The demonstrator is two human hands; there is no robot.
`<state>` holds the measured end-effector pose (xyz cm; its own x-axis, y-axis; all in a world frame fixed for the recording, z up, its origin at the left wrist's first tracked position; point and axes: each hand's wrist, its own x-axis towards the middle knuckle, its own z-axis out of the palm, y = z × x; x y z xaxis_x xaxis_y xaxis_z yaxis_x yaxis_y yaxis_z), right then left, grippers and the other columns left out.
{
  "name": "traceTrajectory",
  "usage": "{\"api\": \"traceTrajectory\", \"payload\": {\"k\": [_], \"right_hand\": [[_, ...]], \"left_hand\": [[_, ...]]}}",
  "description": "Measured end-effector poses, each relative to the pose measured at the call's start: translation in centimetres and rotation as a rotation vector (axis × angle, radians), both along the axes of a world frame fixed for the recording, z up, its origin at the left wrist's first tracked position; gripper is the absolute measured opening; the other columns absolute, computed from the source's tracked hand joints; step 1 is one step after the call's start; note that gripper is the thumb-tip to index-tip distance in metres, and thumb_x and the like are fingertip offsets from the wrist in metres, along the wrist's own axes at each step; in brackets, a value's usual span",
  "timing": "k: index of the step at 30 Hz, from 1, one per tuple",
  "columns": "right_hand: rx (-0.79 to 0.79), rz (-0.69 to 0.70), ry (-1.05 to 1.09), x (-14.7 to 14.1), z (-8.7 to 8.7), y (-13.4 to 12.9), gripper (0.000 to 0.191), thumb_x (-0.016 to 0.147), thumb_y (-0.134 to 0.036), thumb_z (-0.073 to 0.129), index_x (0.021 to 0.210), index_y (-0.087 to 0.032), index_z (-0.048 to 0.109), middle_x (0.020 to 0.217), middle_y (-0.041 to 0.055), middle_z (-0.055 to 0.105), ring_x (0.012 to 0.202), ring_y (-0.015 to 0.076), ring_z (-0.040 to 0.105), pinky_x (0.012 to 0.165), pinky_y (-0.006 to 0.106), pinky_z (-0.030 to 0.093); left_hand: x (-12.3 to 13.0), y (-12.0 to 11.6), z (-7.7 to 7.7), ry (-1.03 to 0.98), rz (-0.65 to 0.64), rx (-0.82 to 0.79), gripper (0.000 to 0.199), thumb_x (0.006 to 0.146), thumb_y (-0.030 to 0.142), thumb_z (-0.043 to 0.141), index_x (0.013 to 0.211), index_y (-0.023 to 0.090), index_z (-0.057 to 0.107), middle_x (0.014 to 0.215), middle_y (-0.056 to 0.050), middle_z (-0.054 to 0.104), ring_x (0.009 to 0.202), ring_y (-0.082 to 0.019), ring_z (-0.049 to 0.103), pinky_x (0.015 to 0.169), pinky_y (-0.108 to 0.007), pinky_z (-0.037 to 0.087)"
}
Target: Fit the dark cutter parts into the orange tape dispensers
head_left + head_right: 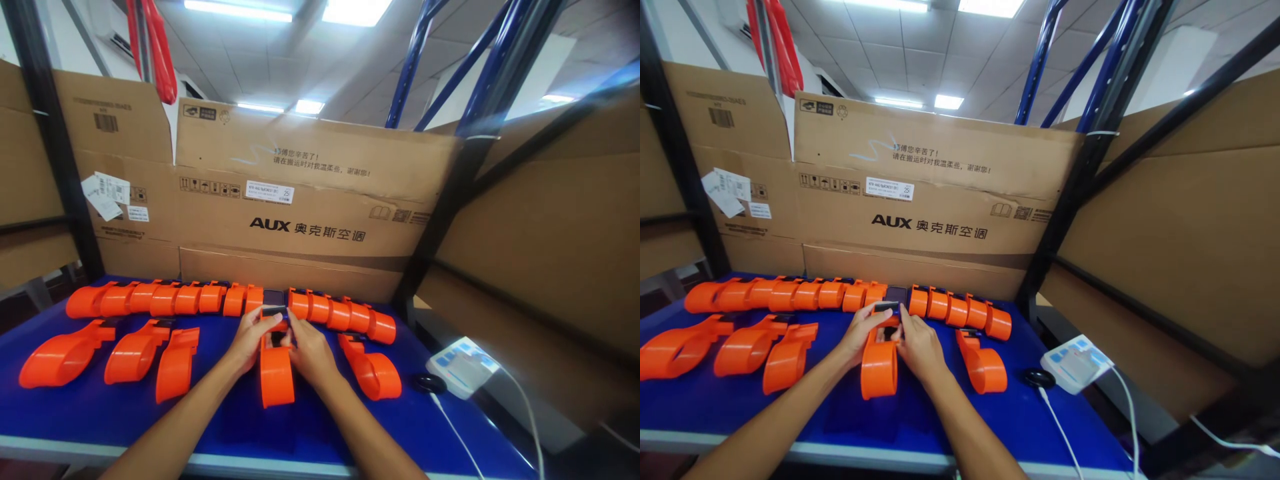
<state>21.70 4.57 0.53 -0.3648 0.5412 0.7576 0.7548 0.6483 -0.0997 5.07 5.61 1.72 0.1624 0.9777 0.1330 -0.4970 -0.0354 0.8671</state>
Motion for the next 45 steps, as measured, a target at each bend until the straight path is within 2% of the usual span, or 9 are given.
{"api": "traceTrajectory", "payload": {"k": [8, 15, 21, 29, 32, 35, 37, 42, 45], "right_hand": [[-0.016, 0.074, 0.069, 0.5, 1.3, -0.3, 0.040, 0.100, -0.029, 0.053, 0.136, -0.013, 0.059, 0.098, 0.0145, 0.074, 0.087, 0.0255, 0.072, 0.078, 0.038, 0.061], [-0.084, 0.110, 0.192, 0.2, 0.9, -0.5, 0.037, 0.098, -0.026, 0.054, 0.133, -0.016, 0.060, 0.093, 0.0113, 0.074, 0.078, 0.0223, 0.071, 0.069, 0.034, 0.060], [-0.167, 0.141, 0.232, 0.2, 1.0, -0.6, 0.036, 0.098, -0.025, 0.053, 0.133, -0.017, 0.060, 0.094, 0.0095, 0.074, 0.073, 0.0198, 0.069, 0.069, 0.032, 0.059], [-0.162, 0.149, 0.195, 0.2, 1.2, -0.7, 0.033, 0.098, -0.027, 0.051, 0.127, -0.016, 0.062, 0.096, 0.0113, 0.074, 0.074, 0.0206, 0.067, 0.072, 0.032, 0.056], [-0.194, 0.158, 0.274, 0.2, 1.4, -0.6, 0.029, 0.101, -0.031, 0.046, 0.117, -0.016, 0.066, 0.091, 0.0094, 0.073, 0.073, 0.0197, 0.066, 0.070, 0.030, 0.054], [-0.264, 0.127, 0.453, 0.7, 1.8, -0.4, 0.039, 0.106, -0.037, 0.035, 0.095, -0.018, 0.068, 0.069, 0.0034, 0.066, 0.060, 0.0166, 0.061, 0.058, 0.025, 0.048], [-0.300, 0.100, 0.524, 1.2, 2.0, 0.0, 0.043, 0.105, -0.041, 0.036, 0.086, -0.018, 0.066, 0.061, 0.0005, 0.059, 0.054, 0.0153, 0.055, 0.052, 0.023, 0.043], [-0.261, -0.008, 0.543, 2.4, 2.2, 1.2, 0.036, 0.099, -0.042, 0.046, 0.077, -0.018, 0.063, 0.064, 0.0013, 0.060, 0.059, 0.0169, 0.055, 0.053, 0.024, 0.041], [-0.316, -0.076, 0.422, 2.7, 1.9, 1.5, 0.029, 0.094, -0.036, 0.050, 0.076, -0.019, 0.065, 0.062, 0.0013, 0.062, 0.059, 0.0180, 0.057, 0.051, 0.024, 0.040]], "left_hand": [[0.0, 0.5, -0.6, 0.066, 0.035, 0.068, 0.043, 0.080, 0.056, 0.074, 0.095, 0.016, 0.068, 0.055, 0.004, 0.058, 0.035, -0.007, 0.043, 0.039, -0.020, 0.034], [0.2, 0.2, -0.9, 0.108, 0.004, 0.112, 0.041, 0.077, 0.050, 0.077, 0.098, 0.016, 0.066, 0.043, 0.008, 0.049, 0.030, -0.008, 0.040, 0.038, -0.020, 0.032], [0.0, 0.4, -0.9, 0.155, 0.044, 0.135, 0.039, 0.079, 0.050, 0.076, 0.096, 0.016, 0.067, 0.047, 0.006, 0.055, 0.031, -0.008, 0.043, 0.037, -0.021, 0.033], [0.0, 0.4, -1.0, 0.159, 0.015, 0.128, 0.039, 0.079, 0.049, 0.076, 0.097, 0.016, 0.067, 0.045, 0.006, 0.054, 0.030, -0.008, 0.043, 0.037, -0.020, 0.033], [-0.2, 0.4, -0.8, 0.126, -0.005, 0.119, 0.040, 0.078, 0.049, 0.076, 0.098, 0.015, 0.065, 0.048, 0.003, 0.060, 0.029, -0.008, 0.041, 0.036, -0.020, 0.031], [-0.6, 0.5, -0.3, 0.057, -0.091, 0.110, 0.042, 0.078, 0.051, 0.074, 0.098, 0.015, 0.062, 0.066, -0.007, 0.074, 0.028, -0.006, 0.039, 0.035, -0.021, 0.029], [-0.7, 0.6, -0.1, 0.023, -0.113, 0.103, 0.043, 0.077, 0.051, 0.074, 0.098, 0.016, 0.060, 0.077, -0.013, 0.078, 0.028, -0.006, 0.038, 0.036, -0.022, 0.030], [-0.9, 1.0, -0.1, 0.000, -0.017, 0.057, 0.041, 0.075, 0.051, 0.074, 0.093, 0.017, 0.059, 0.077, -0.012, 0.078, 0.028, -0.006, 0.038, 0.037, -0.022, 0.030], [-0.9, 1.0, -0.1, 0.007, 0.023, 0.022, 0.041, 0.074, 0.051, 0.074, 0.092, 0.017, 0.060, 0.072, -0.009, 0.077, 0.028, -0.007, 0.040, 0.037, -0.022, 0.030]]}}
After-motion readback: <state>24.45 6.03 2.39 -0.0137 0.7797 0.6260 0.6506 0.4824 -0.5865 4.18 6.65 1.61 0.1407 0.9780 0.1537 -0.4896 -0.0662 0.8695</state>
